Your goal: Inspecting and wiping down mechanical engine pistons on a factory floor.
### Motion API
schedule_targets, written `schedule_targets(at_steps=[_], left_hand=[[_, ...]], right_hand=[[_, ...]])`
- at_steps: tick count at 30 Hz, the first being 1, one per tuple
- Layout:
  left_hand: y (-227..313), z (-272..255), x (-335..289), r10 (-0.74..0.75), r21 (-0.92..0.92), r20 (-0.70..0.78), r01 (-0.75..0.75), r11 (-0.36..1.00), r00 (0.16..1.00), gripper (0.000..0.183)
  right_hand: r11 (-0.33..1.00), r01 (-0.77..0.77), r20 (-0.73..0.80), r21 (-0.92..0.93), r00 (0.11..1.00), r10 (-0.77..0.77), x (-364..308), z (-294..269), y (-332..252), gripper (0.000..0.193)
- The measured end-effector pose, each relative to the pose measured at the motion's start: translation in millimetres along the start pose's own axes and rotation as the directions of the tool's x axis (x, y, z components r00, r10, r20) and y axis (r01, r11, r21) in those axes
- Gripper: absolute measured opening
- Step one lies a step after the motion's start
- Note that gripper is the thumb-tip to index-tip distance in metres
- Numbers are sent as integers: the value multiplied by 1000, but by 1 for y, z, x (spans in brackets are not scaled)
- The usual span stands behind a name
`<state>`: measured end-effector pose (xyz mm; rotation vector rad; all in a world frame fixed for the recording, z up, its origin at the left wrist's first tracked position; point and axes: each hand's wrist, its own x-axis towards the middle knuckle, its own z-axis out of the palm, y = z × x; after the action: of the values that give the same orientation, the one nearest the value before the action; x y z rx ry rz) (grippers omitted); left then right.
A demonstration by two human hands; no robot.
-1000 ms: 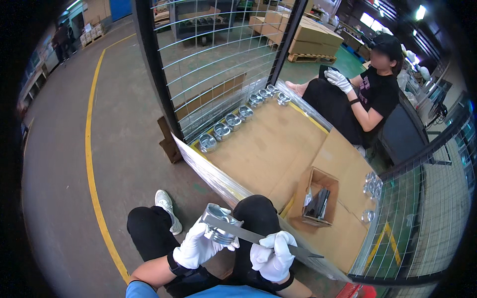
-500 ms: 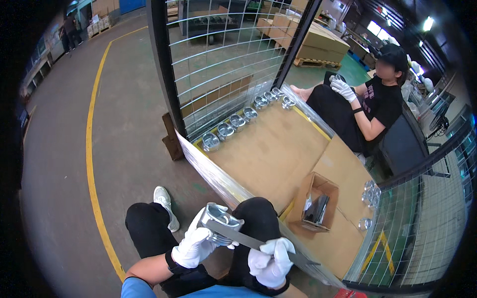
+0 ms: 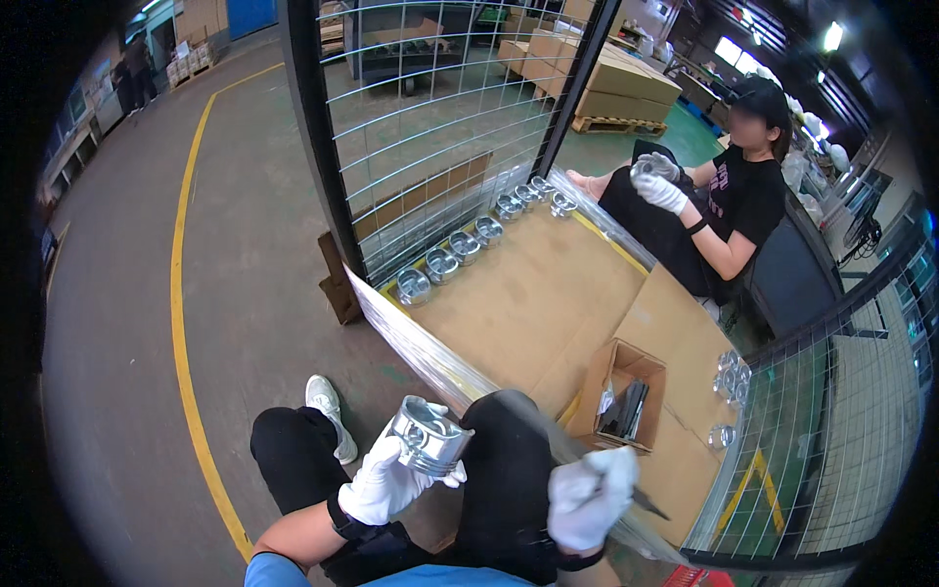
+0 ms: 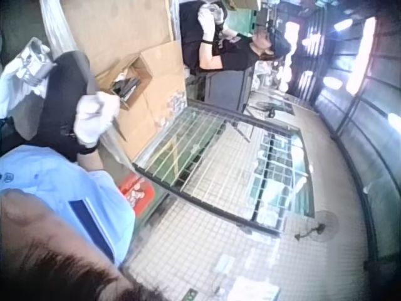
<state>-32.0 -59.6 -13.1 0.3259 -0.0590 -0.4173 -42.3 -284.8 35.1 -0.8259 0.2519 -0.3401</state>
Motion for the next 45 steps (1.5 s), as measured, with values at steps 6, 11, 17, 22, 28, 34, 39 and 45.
schedule_targets(at_steps=[6,11,17,22,28,34,39,45], left_hand=[[9,13,-5,-30,28,26,29,999,999,68],[9,7,0,-62,-216,164,97,972,985,77],[16,9,0,-119,-339,228,193,921,966,76],[16,3,4,-143,-364,340,271,891,930,79],[17,0,0,-187,-344,303,290,893,934,77],[9,6,-5,-27,-103,192,48,993,981,79],[8,-5,-6,-22,267,209,-35,963,978,86],[7,5,-4,-14,202,258,-40,979,966,95]], right_hand=[[839,143,-134,-526,960,-247,68,-80,-37,25],[741,-8,-114,-672,989,-93,92,-126,-30,43],[545,-111,-93,-831,994,62,89,-140,-29,67],[51,353,339,-934,923,-183,76,-116,-48,48],[57,723,717,-688,690,-100,24,8,-47,42],[189,901,920,-391,373,121,17,61,-35,42],[268,928,958,-259,212,193,9,61,-22,34],[218,916,939,-336,309,150,11,53,-27,29]])
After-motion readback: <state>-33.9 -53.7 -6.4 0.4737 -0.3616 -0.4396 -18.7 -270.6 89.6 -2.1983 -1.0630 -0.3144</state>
